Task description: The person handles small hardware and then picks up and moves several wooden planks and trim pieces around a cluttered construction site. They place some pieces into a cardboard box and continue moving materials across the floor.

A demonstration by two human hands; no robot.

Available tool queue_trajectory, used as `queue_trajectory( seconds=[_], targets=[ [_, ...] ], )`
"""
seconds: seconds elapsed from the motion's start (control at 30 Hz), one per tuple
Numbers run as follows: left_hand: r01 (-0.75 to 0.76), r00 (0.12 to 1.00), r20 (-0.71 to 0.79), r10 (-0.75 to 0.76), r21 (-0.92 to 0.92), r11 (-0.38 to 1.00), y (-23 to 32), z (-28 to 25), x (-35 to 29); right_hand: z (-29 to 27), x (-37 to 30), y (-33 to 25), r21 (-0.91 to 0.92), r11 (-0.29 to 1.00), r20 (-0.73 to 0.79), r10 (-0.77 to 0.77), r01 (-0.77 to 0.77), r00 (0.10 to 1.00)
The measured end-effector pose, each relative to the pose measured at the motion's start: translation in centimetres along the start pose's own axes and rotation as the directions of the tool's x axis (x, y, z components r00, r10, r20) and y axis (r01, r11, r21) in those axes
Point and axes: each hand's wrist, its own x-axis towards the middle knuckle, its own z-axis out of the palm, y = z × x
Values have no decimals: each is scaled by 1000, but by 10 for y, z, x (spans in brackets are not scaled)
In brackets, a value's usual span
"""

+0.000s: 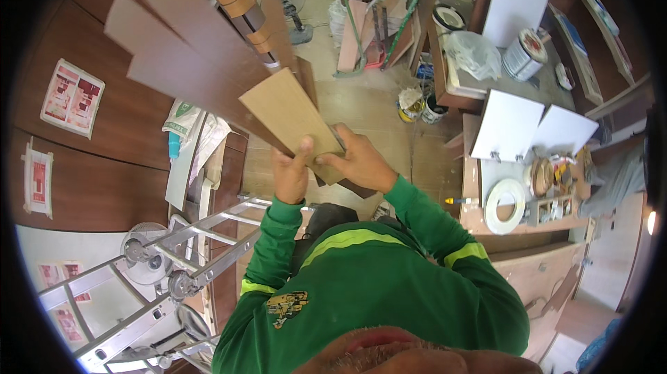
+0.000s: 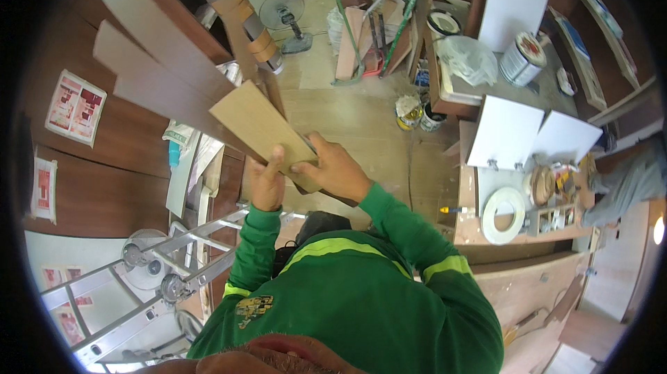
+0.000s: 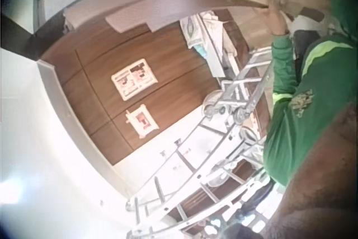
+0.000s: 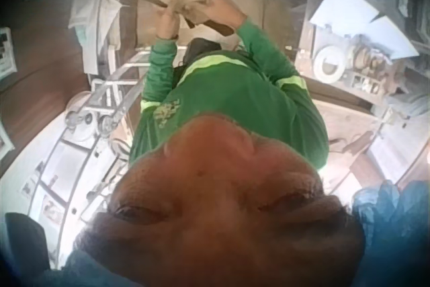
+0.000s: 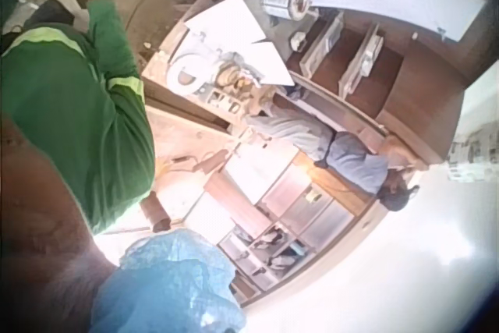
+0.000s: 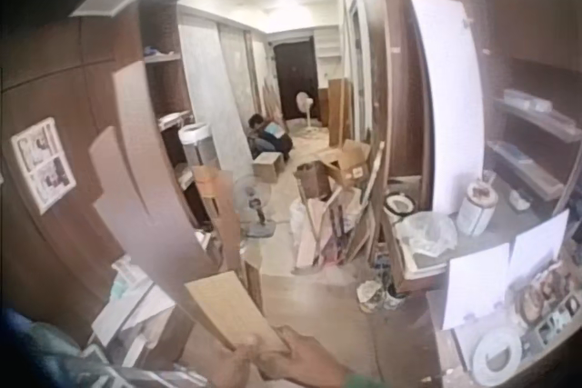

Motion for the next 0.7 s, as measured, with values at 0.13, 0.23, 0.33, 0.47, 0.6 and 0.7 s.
queue_trajectory(
  seconds=[0.13,0.23,0.33,0.47,0.6,0.7],
  targets=[
    [56,998,25,-56,-25,998,-23,25,64,-31,48,41,129,992,-46,11,-5,999],
    [79,994,79,-76,-33,996,-37,33,117,-50,88,56,201,979,-83,63,-45,995],
    [55,990,126,-57,16,998,-63,36,186,-69,137,65,220,971,-173,134,-94,976],
    [89,948,309,-77,-25,996,-99,34,288,-90,211,91,18,1000,-354,23,-17,935],
    [184,914,388,-120,-132,974,-104,39,374,-115,276,74,78,982,-461,189,-173,867],
    [512,771,549,-321,-237,826,-104,37,431,-133,311,68,80,987,-586,161,-141,794]
  ],
)
